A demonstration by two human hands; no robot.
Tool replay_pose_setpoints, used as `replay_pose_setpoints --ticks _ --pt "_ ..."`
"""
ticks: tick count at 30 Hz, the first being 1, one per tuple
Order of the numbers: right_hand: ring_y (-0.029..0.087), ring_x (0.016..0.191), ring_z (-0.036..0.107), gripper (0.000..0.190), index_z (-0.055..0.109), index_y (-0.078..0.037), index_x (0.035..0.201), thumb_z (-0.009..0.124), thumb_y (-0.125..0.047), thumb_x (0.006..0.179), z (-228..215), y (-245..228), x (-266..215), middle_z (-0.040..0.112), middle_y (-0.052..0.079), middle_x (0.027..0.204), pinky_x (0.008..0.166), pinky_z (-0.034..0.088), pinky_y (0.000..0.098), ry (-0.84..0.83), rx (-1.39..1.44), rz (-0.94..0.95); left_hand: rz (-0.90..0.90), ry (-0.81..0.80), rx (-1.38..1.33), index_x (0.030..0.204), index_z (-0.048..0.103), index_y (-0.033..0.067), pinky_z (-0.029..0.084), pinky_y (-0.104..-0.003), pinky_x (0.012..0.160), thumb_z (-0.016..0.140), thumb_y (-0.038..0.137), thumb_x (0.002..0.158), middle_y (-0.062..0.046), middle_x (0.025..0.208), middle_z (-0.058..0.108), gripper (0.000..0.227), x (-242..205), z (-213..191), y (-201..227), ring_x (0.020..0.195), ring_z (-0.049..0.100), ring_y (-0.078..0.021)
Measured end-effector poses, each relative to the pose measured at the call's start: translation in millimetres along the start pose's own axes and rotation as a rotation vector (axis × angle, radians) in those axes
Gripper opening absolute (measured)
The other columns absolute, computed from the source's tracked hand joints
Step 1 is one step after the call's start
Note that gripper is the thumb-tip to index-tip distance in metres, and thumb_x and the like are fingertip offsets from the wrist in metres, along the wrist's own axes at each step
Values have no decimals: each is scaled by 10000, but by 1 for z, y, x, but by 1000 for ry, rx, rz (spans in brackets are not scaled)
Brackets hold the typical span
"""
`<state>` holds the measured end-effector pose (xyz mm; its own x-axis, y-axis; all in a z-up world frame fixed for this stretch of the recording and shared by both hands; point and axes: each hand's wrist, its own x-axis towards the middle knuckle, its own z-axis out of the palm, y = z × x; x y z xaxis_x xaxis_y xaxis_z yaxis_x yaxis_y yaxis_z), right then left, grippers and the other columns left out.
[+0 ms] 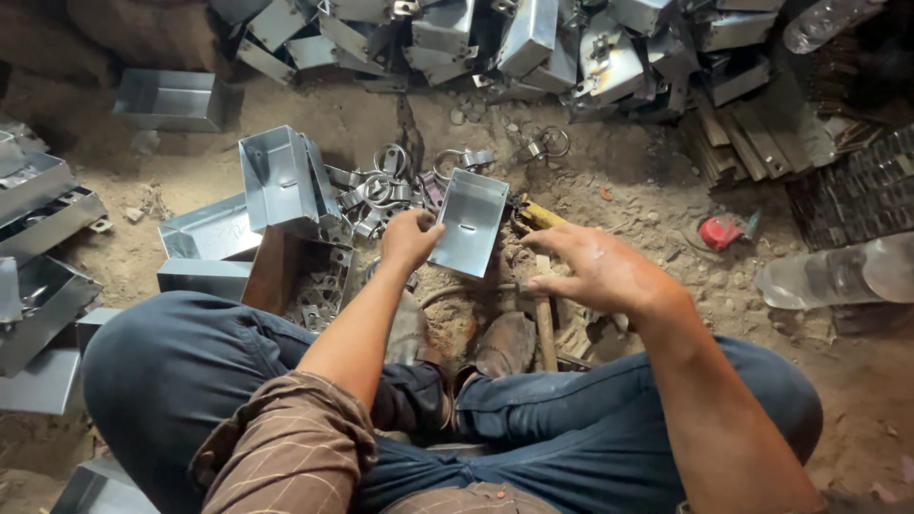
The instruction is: The person sits on the floor and assembles a metal box with a bracket, tapping it into place with a hammer. They then use a welding torch to weld the bracket to the box, producing sparks and smoke.
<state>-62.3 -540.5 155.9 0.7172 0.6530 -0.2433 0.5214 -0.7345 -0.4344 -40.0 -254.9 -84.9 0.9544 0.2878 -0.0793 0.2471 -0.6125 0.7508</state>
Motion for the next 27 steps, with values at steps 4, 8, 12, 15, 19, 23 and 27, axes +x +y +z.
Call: replay_pose_setpoints --ticks 4,8,12,15,19,23,27 --pt "345 1225 594 637 617 -134 1350 750 -464 822 7 16 0 633 169 1321 1025 470 424 20 3 -5 77 -39 -67 1076 752 109 578 -364 865 788 223 664 -103 1032 773 429 1 24 -32 933 750 -265" --pt "335 1221 604 620 616 -132 1356 739 -443 833 12 26 1 653 163 1310 1030 472 417 27 0 -17 96 -118 -165 1080 738 68 584 -336 870 791 187 633 -115 1003 780 466 6 34 -49 922 757 -238" --pt "329 1200 617 634 601 -160 1380 743 -441 830 14 33 0 663 161 1281 1016 488 411 -4 0 66 144 -105 -152 1135 730 54 572 -333 872 825 183 649 -124 1039 768 511 7 40 -59 937 735 -229" --pt "334 1200 618 570 627 -152 1354 740 -395 851 10 41 -3 671 163 1277 1010 484 419 44 15 56 148 -143 -198 1172 721 51 574 -332 873 860 192 660 -117 1048 770 550 10 43 -64 942 736 -214" --pt "294 1147 674 537 601 -154 1374 682 -368 888 3 56 -5 666 148 1299 970 516 400 80 118 212 64 -216 -317 1185 706 42 600 -346 833 879 170 667 -113 1059 771 562 13 47 -68 929 727 -211" --pt "295 1166 669 500 615 -149 1367 662 -356 915 10 66 -3 689 148 1289 989 513 389 101 86 171 147 -182 -298 1163 716 19 582 -331 850 917 153 676 -113 1054 772 544 15 52 -72 934 728 -186" --pt "321 1206 629 506 622 -156 1361 674 -374 907 17 70 -1 675 155 1302 1010 485 407 86 33 141 116 -201 -295 1218 711 39 587 -326 802 896 146 701 -93 1027 767 559 17 55 -69 901 714 -171"
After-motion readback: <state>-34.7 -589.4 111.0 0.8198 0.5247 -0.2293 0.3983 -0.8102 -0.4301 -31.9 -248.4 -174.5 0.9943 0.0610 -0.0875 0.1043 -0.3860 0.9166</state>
